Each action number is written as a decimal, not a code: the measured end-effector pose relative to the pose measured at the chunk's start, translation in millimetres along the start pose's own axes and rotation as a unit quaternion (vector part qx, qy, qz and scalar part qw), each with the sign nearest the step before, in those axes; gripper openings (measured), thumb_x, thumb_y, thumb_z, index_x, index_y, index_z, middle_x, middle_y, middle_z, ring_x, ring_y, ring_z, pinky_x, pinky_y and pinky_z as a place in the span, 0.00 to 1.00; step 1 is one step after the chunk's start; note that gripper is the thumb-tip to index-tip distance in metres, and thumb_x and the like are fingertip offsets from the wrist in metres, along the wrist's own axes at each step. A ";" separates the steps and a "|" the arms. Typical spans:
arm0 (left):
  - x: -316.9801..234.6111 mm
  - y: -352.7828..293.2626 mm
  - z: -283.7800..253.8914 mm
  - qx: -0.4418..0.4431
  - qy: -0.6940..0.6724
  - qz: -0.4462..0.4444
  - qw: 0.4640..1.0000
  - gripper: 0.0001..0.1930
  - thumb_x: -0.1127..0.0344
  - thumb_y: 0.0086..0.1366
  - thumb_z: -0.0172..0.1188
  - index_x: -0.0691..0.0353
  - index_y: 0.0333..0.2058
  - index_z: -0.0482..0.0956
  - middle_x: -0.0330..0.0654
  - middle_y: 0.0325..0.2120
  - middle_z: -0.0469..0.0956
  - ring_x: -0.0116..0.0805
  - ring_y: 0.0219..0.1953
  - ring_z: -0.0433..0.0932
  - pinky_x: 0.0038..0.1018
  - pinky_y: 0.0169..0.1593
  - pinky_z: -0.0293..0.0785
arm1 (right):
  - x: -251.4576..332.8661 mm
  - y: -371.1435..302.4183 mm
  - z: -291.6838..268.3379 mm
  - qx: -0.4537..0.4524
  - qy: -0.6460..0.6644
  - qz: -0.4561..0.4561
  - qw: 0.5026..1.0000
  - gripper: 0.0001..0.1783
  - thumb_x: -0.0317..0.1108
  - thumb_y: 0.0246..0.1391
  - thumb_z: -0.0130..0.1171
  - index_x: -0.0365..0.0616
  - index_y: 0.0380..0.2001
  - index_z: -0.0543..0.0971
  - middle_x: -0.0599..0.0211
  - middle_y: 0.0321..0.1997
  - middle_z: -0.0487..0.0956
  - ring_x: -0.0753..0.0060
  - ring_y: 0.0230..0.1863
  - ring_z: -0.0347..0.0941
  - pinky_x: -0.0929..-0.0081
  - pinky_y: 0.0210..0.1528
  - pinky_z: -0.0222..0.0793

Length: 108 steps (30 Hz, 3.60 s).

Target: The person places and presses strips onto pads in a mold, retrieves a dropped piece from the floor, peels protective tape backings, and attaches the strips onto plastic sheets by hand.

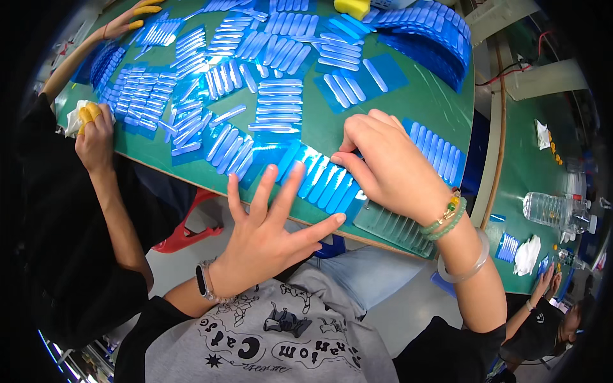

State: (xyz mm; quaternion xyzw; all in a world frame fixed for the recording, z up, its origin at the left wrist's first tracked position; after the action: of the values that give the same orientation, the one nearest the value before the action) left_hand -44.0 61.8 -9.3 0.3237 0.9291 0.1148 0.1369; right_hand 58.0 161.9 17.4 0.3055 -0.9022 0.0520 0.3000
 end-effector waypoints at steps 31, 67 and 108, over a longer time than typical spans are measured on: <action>9.7 -6.4 1.3 0.012 0.031 -0.050 0.998 0.32 0.51 0.50 0.67 0.17 0.56 0.70 0.55 0.65 0.58 0.52 0.68 0.52 0.67 0.64 0.34 | 19.9 9.4 11.1 0.051 -0.061 -0.046 0.996 0.09 0.29 0.49 0.61 0.42 0.28 0.69 0.62 0.29 0.72 0.55 0.36 0.67 0.63 0.43 0.61; 13.8 -3.9 -0.2 0.037 0.069 -0.067 0.995 0.25 0.50 0.58 0.59 0.15 0.55 0.69 0.60 0.64 0.58 0.55 0.68 0.54 0.66 0.64 0.35 | 19.4 25.3 19.1 0.010 -0.045 -0.045 0.998 0.09 0.31 0.49 0.62 0.41 0.29 0.72 0.61 0.31 0.74 0.56 0.37 0.68 0.63 0.41 0.62; 11.3 -4.5 -3.6 0.038 0.023 -0.075 0.996 0.28 0.52 0.57 0.63 0.20 0.57 0.69 0.65 0.65 0.52 0.60 0.68 0.49 0.70 0.61 0.37 | 18.2 31.9 -2.4 -0.075 -0.093 -0.049 0.992 0.07 0.29 0.52 0.59 0.40 0.28 0.71 0.59 0.31 0.73 0.53 0.36 0.67 0.61 0.42 0.63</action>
State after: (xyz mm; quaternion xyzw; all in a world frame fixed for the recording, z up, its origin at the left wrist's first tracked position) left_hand -56.2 65.1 -9.3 0.2550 0.9575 0.0758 0.1115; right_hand 29.1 179.0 32.7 0.3291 -0.9116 -0.0591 0.2391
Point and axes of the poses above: each hand's wrist, its own y-axis towards the middle knuckle, its own z-axis out of the palm, x = y × z, the point moved 10 cm from there along y, towards the middle knuckle
